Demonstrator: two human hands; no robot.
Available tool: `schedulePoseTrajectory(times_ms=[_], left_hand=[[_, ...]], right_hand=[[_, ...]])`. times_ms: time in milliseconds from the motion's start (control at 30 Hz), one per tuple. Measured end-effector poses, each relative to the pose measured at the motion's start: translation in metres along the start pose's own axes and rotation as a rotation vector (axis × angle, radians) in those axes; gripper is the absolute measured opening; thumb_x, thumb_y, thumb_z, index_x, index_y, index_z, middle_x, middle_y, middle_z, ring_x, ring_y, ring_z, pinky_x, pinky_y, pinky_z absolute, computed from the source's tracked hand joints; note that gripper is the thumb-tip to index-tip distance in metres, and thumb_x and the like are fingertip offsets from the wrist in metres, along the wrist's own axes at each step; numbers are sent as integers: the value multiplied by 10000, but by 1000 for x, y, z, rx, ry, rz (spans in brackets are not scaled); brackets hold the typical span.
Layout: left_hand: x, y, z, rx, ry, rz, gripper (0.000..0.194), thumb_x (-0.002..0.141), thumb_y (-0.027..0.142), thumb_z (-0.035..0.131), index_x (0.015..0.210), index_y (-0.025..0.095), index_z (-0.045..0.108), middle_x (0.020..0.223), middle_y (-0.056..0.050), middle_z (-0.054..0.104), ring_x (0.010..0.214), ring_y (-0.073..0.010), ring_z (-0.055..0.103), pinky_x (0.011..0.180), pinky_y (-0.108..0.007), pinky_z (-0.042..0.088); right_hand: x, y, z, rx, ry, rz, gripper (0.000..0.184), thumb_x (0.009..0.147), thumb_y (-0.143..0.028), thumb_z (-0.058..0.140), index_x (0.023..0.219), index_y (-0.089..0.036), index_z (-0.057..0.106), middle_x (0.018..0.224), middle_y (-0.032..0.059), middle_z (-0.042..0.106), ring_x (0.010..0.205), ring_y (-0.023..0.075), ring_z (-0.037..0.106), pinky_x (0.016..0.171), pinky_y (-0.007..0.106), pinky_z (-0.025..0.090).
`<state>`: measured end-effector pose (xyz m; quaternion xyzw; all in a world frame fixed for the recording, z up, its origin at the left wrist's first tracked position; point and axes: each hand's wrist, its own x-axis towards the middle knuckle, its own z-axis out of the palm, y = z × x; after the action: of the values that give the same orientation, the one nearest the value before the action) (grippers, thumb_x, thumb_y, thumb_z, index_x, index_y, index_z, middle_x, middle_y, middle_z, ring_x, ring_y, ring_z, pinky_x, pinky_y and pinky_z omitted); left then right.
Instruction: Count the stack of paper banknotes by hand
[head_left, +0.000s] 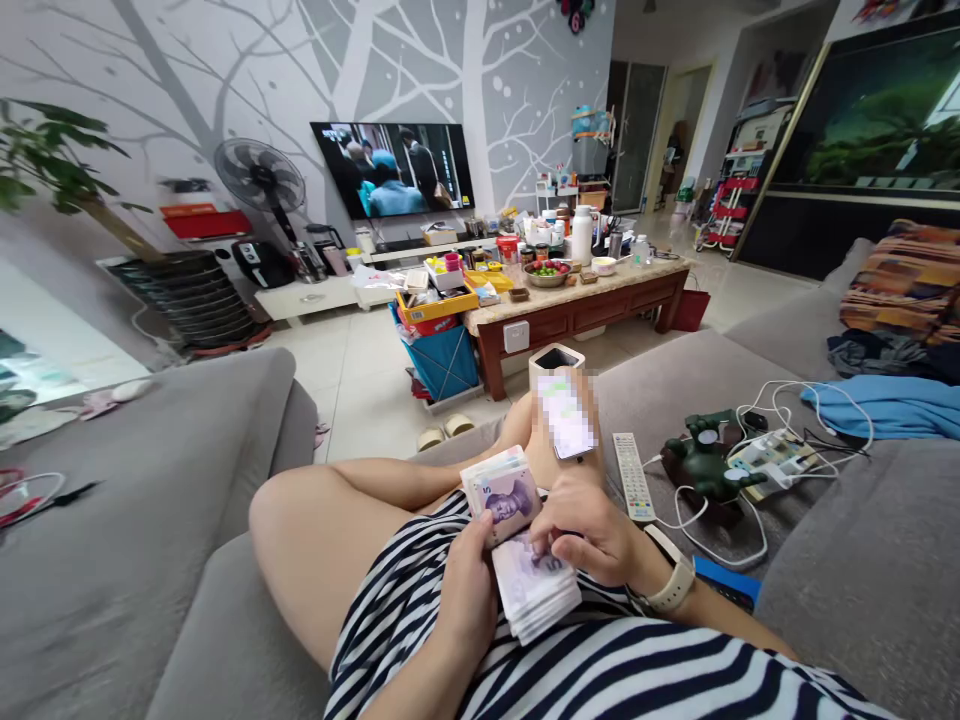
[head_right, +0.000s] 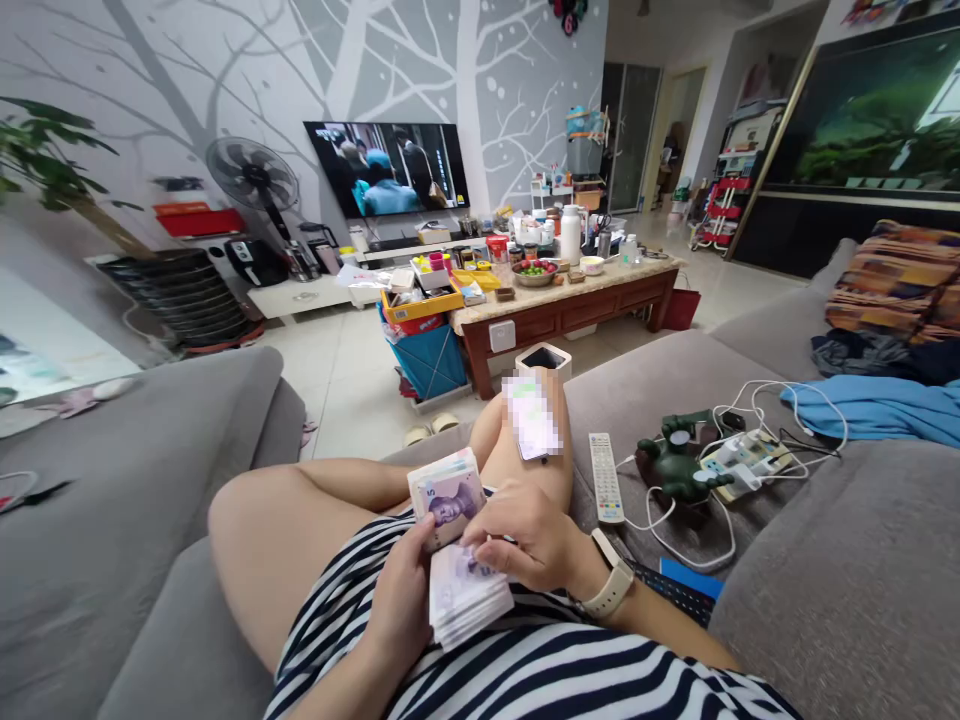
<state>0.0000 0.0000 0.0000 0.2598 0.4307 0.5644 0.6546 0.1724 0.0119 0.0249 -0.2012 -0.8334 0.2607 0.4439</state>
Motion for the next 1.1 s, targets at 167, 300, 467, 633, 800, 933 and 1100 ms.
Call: schedulePoseTrajectory(times_ms=[167, 300, 467, 633, 800, 933, 1100], left_hand=[[-2, 2, 0, 19, -69, 28, 346, 710, 396, 715, 884, 102, 770, 878, -106, 783, 927, -274, 703, 897, -367, 500], [-6, 3, 3, -2, -26, -6, 272, 673, 373, 763, 812, 140, 748, 682, -52, 747, 604, -209, 666, 682, -335, 512], [-7, 2, 3, -47, -43, 12, 223, 627, 327, 810, 742, 157, 721, 653, -46, 730, 570, -194, 637, 738, -367, 515], [1, -1, -3, 40, -44, 58, 311, 683, 440, 754, 746, 135, 743, 787, -98, 766, 777, -266, 685, 848, -403, 502], [12, -9, -9, 18, 109, 91, 404, 632, 512, 750, 739, 123, 738, 763, -92, 749, 799, -286, 683, 806, -401, 513], [13, -13, -10, -7, 79, 69, 389, 628, 507, 750, 729, 131, 729, 748, -77, 738, 759, -268, 669, 774, -390, 510], [12, -16, -11, 49, 101, 90, 360, 636, 494, 737, 693, 138, 726, 726, -62, 721, 747, -253, 643, 767, -374, 492]], right_hand=[[1, 6, 10, 2, 162, 409, 429, 932, -503, 531, 639, -192, 576, 585, -15, 547, 581, 131, 477, 572, 250, 331], [-1, 23, 18, 176, 281, 612, 450, 784, -549, 698, 612, -188, 492, 541, -63, 407, 531, 95, 348, 504, 224, 254], [-3, 34, 25, 314, 340, 637, 461, 826, -562, 631, 609, -187, 475, 566, -52, 411, 553, 103, 366, 523, 227, 297], [-4, 32, 28, 260, 379, 632, 447, 825, -541, 650, 612, -184, 487, 575, -51, 391, 568, 107, 370, 533, 227, 303], [-5, 24, 28, 270, 405, 590, 406, 819, -535, 665, 662, -174, 566, 599, -33, 466, 588, 121, 418, 550, 230, 338], [-6, 19, 28, 305, 365, 556, 344, 832, -501, 667, 748, -167, 657, 650, -3, 564, 598, 131, 474, 566, 237, 377], [-9, 19, 29, 389, 338, 571, 330, 828, -498, 675, 786, -171, 672, 688, 10, 595, 622, 142, 502, 582, 243, 392]])
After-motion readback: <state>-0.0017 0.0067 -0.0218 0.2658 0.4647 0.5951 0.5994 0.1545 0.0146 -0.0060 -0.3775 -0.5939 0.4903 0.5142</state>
